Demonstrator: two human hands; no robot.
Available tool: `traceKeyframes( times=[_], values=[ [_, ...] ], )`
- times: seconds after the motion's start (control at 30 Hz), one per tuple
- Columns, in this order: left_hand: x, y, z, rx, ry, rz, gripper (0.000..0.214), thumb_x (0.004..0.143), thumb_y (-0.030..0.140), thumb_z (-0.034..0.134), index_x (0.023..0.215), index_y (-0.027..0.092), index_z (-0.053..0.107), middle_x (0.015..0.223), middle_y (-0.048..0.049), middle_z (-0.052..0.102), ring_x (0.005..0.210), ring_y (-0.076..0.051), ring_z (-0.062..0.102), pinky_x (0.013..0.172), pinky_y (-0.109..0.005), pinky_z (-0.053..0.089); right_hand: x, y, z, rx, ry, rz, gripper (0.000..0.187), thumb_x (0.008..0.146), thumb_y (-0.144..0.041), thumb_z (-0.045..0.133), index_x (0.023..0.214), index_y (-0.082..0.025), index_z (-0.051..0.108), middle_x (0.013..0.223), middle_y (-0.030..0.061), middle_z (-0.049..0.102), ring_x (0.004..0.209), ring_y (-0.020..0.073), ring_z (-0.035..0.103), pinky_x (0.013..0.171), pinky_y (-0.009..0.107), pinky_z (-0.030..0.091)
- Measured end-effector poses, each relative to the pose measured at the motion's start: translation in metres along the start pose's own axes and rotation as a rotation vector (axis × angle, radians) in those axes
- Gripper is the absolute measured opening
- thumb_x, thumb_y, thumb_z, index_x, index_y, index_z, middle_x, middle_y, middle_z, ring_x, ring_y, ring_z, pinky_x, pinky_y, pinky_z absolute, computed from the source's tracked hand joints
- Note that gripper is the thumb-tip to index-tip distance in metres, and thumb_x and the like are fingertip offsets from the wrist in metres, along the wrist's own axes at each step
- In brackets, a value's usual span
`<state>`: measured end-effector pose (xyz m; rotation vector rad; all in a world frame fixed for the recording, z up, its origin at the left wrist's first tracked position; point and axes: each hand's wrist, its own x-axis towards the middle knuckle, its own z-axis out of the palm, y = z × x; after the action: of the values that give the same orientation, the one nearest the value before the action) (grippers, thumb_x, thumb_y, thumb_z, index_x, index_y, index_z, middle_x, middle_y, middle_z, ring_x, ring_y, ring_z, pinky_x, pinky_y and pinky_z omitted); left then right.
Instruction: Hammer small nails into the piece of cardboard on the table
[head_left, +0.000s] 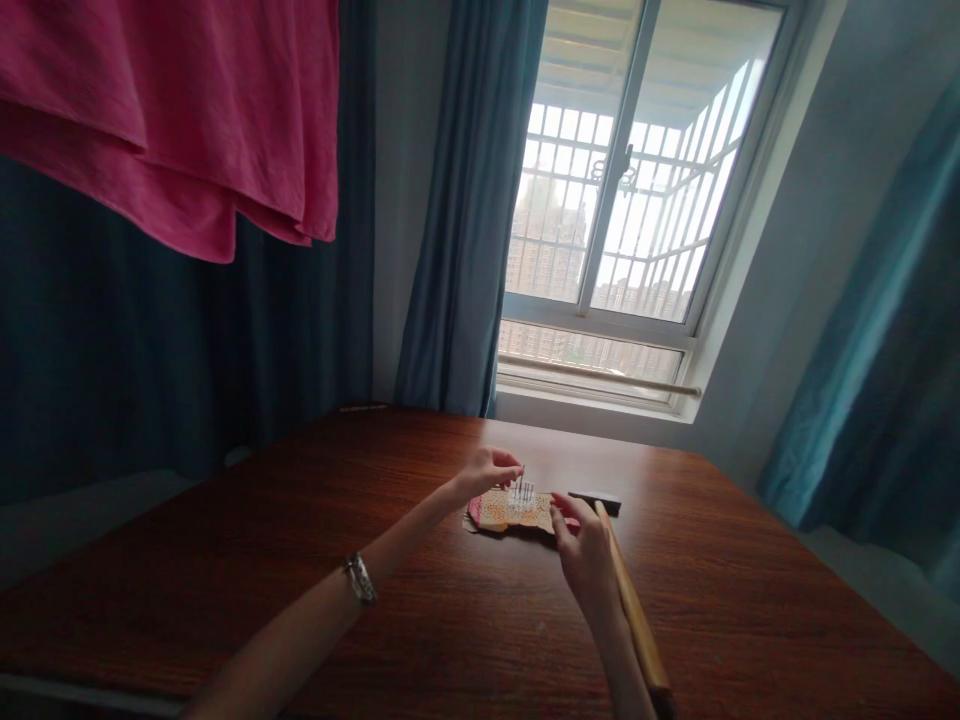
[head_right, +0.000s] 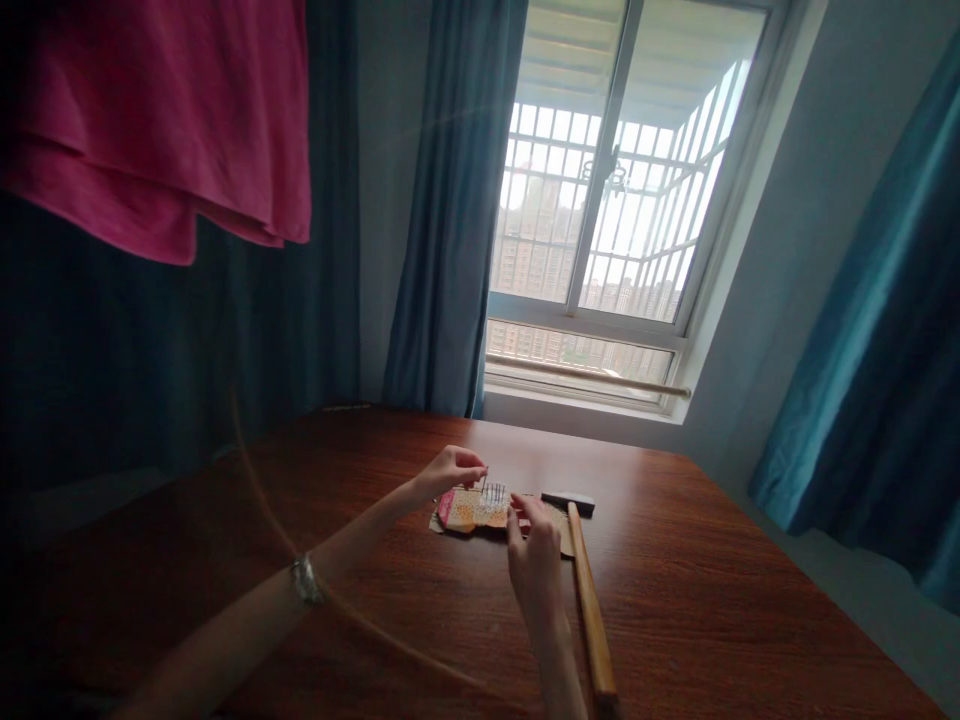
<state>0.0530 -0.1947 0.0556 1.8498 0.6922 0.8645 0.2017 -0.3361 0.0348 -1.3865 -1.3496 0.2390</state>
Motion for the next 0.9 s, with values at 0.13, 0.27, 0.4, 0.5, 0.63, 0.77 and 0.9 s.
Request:
traceKeyframes(
  times=[0.13, 0.27, 0.4, 0.5, 0.63, 0.77, 0.9],
  values=[
    [0.008, 0.000, 0.012, 0.003, 0.042, 0.090, 0.029, 0.068, 0.036, 0.060, 0.073, 0.008, 0.066, 0.058, -0.0027, 0.060, 0.052, -0.010, 0.052, 0.050, -0.020, 0.040, 0.045, 0.004, 0.022, -0.055, -0.016, -0.046, 0.028, 0.075, -0.031, 0.052, 0.090, -0.015, 0.069, 0.081, 0.0097, 0.070, 0.071, 0.0205, 0.064, 0.069, 0.030, 0.049],
    [0.016, -0.007, 0.015, 0.020, 0.110, 0.168, 0.027, 0.070, 0.034, 0.059, 0.075, 0.008, 0.067, 0.061, -0.0035, 0.062, 0.054, -0.011, 0.053, 0.051, -0.020, 0.041, 0.066, 0.015, 0.037, 0.058, -0.102, -0.107, 0.022, 0.074, -0.030, 0.053, 0.078, -0.018, 0.071, 0.072, 0.0053, 0.070, 0.067, 0.0187, 0.063, 0.065, 0.028, 0.048],
    [0.022, -0.017, 0.018, 0.046, 0.156, 0.213, 0.024, 0.071, 0.031, 0.058, 0.076, 0.009, 0.066, 0.064, -0.0048, 0.064, 0.060, -0.013, 0.057, 0.057, -0.022, 0.043, 0.071, 0.029, 0.043, 0.282, -0.221, -0.042, 0.027, 0.072, -0.035, 0.056, 0.083, -0.015, 0.070, 0.072, 0.0056, 0.070, 0.064, 0.0180, 0.062, 0.057, 0.027, 0.048],
    [0.026, -0.023, 0.023, 0.081, 0.176, 0.219, 0.024, 0.072, 0.031, 0.057, 0.077, 0.009, 0.066, 0.069, -0.0058, 0.066, 0.064, -0.014, 0.058, 0.059, -0.023, 0.044, 0.073, 0.039, 0.045, 0.391, -0.235, -0.004, 0.033, 0.071, -0.041, 0.058, 0.087, -0.014, 0.069, 0.078, 0.0075, 0.070, 0.069, 0.0195, 0.062, 0.058, 0.028, 0.049],
    [0.033, -0.031, 0.026, 0.199, 0.178, 0.219, 0.026, 0.071, 0.033, 0.057, 0.077, 0.011, 0.067, 0.069, -0.0051, 0.066, 0.063, -0.014, 0.058, 0.060, -0.023, 0.043, 0.078, 0.059, 0.050, 0.374, -0.173, -0.018, 0.037, 0.071, -0.046, 0.057, 0.086, -0.014, 0.069, 0.080, 0.0083, 0.070, 0.073, 0.0206, 0.063, 0.059, 0.028, 0.050],
    [0.047, -0.043, 0.023, 0.209, 0.244, 0.190, 0.028, 0.072, 0.036, 0.055, 0.077, 0.011, 0.067, 0.070, -0.0052, 0.065, 0.065, -0.014, 0.057, 0.063, -0.024, 0.043, 0.083, 0.088, 0.056, 0.298, -0.090, 0.072, 0.042, 0.069, -0.048, 0.057, 0.089, -0.012, 0.067, 0.083, 0.0108, 0.070, 0.074, 0.0211, 0.064, 0.060, 0.029, 0.050],
    [0.057, -0.061, 0.025, -0.077, 0.317, 0.012, 0.037, 0.078, 0.040, 0.044, 0.082, 0.009, 0.064, 0.074, -0.0086, 0.064, 0.067, -0.015, 0.058, 0.062, -0.026, 0.045, 0.082, 0.108, 0.058, 0.248, -0.081, 0.105, 0.039, 0.066, -0.046, 0.059, 0.083, -0.012, 0.068, 0.081, 0.0117, 0.071, 0.075, 0.0226, 0.065, 0.064, 0.031, 0.051]
  ],
)
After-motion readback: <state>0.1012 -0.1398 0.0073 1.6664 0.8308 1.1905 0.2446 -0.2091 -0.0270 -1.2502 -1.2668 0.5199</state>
